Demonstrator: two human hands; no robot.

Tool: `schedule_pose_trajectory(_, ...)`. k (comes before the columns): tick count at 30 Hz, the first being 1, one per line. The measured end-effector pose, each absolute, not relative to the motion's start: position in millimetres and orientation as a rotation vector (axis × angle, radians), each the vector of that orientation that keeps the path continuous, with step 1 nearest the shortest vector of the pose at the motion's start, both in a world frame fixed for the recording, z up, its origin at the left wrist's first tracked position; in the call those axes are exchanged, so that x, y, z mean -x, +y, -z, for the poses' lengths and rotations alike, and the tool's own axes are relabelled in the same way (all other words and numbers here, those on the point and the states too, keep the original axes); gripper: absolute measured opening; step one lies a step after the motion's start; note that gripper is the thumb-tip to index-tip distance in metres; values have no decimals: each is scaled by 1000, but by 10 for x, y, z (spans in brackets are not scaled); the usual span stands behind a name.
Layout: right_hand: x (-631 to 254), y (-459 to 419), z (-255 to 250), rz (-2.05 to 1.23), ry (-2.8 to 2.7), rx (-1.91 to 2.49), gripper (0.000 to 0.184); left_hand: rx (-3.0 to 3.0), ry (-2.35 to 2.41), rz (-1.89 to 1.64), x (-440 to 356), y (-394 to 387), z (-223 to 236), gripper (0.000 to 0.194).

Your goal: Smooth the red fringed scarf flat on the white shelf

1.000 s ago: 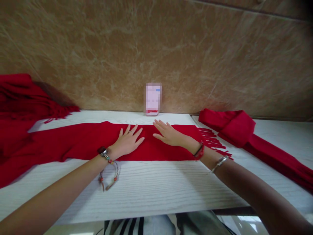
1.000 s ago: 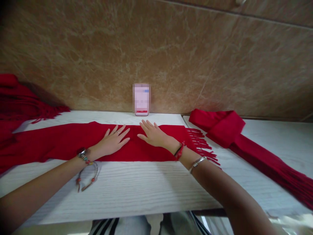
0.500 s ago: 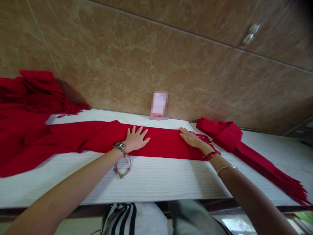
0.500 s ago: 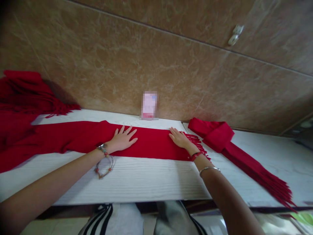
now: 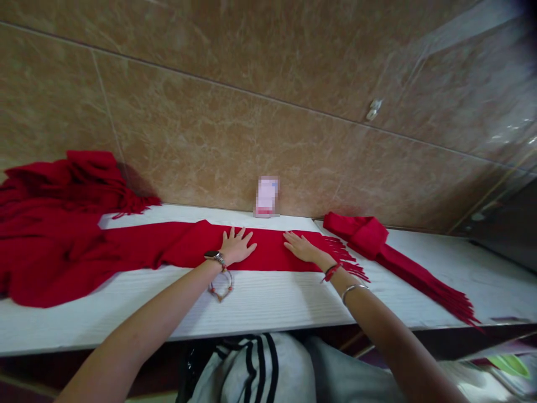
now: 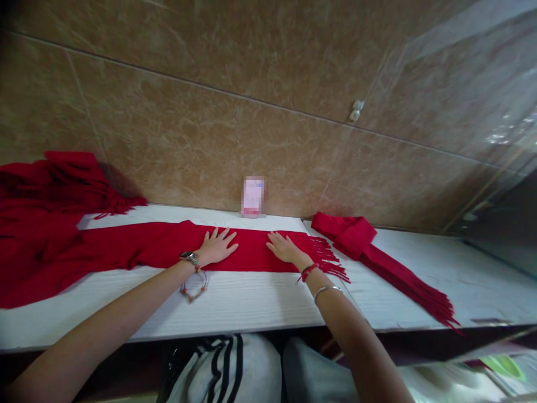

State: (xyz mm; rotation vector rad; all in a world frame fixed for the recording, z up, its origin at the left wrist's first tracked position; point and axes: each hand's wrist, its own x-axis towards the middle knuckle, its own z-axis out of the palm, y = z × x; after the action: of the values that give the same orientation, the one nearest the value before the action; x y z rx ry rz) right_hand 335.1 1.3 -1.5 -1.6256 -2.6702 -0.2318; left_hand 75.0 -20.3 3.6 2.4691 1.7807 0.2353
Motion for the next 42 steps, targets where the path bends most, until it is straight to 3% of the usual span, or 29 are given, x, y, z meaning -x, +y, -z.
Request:
schedule_pose_trajectory(10,-4229,184,37,266,-2504,1881,39,-2489,1833,-138,-715,-223,-42,62)
schedule_pose_trajectory(15,-3686,199,-47,308,-2399,1655,50,-2503,1826,-149,-698,-225,-13,62)
schedule_pose_trajectory(19,-2993,-33,-102,139,-2619,1190,54,-2498,1849,-166,-699,-233,7,58)
schedule_pose_trajectory(22,-2766,-161,-73,15,-2747,1102,57,-2494,1856,-173,-710,-256,-11,57)
schedule_pose_trajectory(36,-4057,128,212,206,-2600,1508,52,-2387,1881,-105,-755,-332,-116,57)
schedule_pose_trajectory(42,-3455,4,-9,181,-2553,1319,52,-2454,2000,-317,-282,-176,-369,51)
